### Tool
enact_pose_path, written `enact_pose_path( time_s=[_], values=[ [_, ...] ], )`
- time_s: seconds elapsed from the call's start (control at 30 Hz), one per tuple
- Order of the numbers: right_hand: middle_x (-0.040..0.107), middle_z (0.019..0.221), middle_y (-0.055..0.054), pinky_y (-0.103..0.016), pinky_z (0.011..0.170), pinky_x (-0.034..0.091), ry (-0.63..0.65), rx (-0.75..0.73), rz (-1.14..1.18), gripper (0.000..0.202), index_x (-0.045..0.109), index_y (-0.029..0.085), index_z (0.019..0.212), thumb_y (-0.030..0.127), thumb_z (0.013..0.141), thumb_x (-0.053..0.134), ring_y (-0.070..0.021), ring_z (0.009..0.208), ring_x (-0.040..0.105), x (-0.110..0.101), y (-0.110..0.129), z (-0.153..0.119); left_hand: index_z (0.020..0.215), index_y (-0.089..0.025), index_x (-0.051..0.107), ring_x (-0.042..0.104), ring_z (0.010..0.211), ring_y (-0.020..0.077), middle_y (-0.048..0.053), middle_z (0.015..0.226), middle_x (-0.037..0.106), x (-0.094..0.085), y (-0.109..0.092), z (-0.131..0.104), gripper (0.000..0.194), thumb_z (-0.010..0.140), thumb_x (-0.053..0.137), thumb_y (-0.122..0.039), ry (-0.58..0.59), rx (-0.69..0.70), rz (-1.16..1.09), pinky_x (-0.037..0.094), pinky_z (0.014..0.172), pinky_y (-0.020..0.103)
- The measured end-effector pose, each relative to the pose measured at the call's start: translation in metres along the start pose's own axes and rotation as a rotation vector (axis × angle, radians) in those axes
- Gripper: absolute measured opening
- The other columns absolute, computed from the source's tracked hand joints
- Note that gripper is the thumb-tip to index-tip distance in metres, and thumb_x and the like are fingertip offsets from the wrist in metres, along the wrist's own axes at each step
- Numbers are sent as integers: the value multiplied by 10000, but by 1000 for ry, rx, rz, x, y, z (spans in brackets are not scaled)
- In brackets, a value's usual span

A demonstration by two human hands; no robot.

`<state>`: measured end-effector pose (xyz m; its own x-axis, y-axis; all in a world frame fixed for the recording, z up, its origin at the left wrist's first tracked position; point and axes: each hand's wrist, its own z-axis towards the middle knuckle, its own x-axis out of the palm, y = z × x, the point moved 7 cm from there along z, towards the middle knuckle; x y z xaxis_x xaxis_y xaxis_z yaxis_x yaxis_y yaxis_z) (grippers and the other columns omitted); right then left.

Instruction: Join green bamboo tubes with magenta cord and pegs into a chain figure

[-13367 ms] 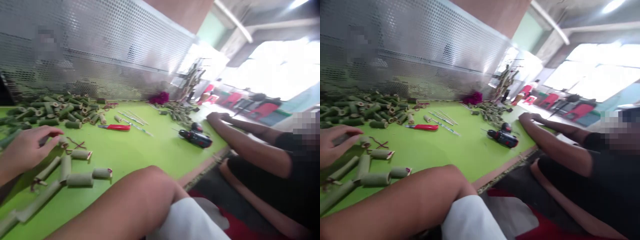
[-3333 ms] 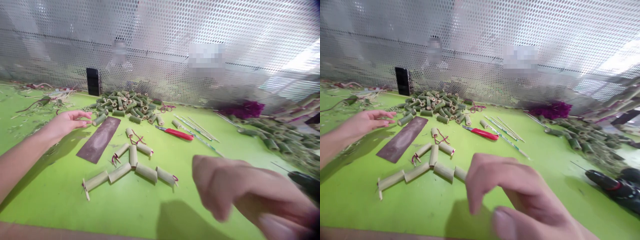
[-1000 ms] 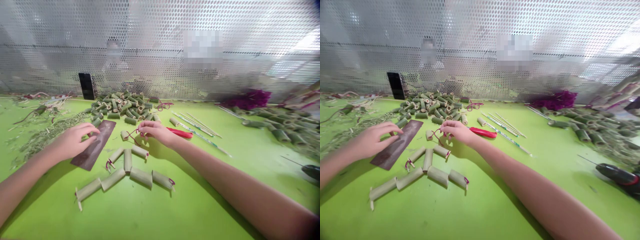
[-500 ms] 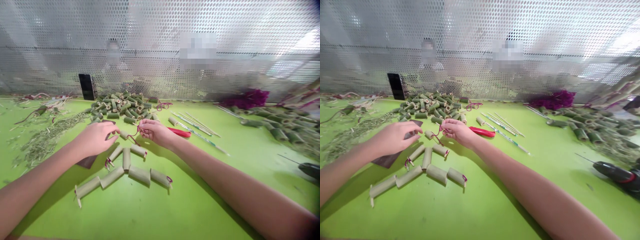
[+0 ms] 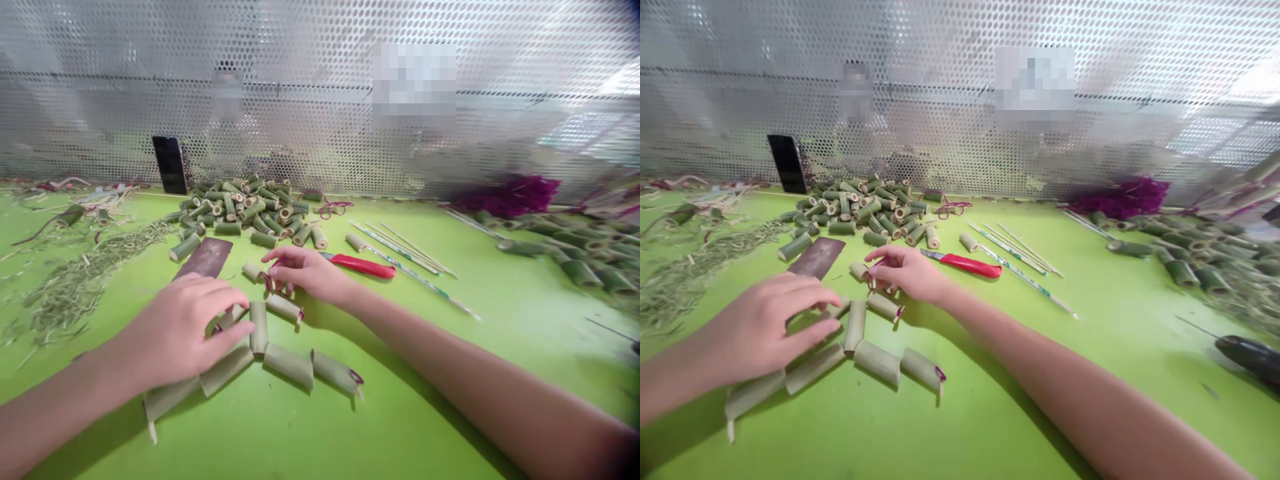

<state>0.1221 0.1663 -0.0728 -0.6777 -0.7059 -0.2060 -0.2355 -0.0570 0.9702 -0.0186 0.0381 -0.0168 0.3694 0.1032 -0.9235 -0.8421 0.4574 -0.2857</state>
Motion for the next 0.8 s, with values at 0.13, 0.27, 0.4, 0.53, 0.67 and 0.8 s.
enact_pose_path(
  time_s=[0.13,0.27,0.4,0.53,0.67,0.8],
  values=[
    [732,860,-10,-242,547,464,3,-25,-122,297,655,210,1117,356,867,718,-123,651,633,8,1,-2,1177,-207,666,722,907,276,45,1050,773,9,-10,-12,389,915,635,-493,2,39,25,560,791,460],
    [731,865,-11,-262,618,490,-58,-48,-187,220,630,214,1022,339,860,711,-149,738,666,12,6,-5,1255,-212,608,715,955,281,57,1149,751,19,-14,-18,428,883,673,-413,23,36,13,556,842,478],
    [738,842,-4,-292,692,515,-54,4,-206,163,629,211,953,298,839,707,-166,776,679,20,5,-8,1218,-217,625,709,891,268,57,1090,751,24,-17,-19,346,881,641,-296,25,65,-21,556,763,442],
    [733,789,7,-293,660,493,-27,85,-219,135,659,209,938,299,841,686,-152,693,642,24,2,-11,1185,-201,634,696,836,259,41,1006,747,25,-16,-19,309,878,641,-230,-6,82,-28,543,754,453],
    [718,771,3,-282,643,470,-3,103,-284,159,712,202,904,348,846,686,-147,691,619,23,2,-11,1154,-199,651,686,813,251,33,975,739,25,-16,-19,259,897,640,-228,11,86,-31,530,735,440],
    [732,810,0,-272,620,451,37,134,-271,171,722,210,929,356,846,685,-141,692,617,23,0,-10,1096,-203,676,667,762,232,23,928,729,24,-17,-18,200,901,637,-228,27,79,-34,514,711,419]
  ],
)
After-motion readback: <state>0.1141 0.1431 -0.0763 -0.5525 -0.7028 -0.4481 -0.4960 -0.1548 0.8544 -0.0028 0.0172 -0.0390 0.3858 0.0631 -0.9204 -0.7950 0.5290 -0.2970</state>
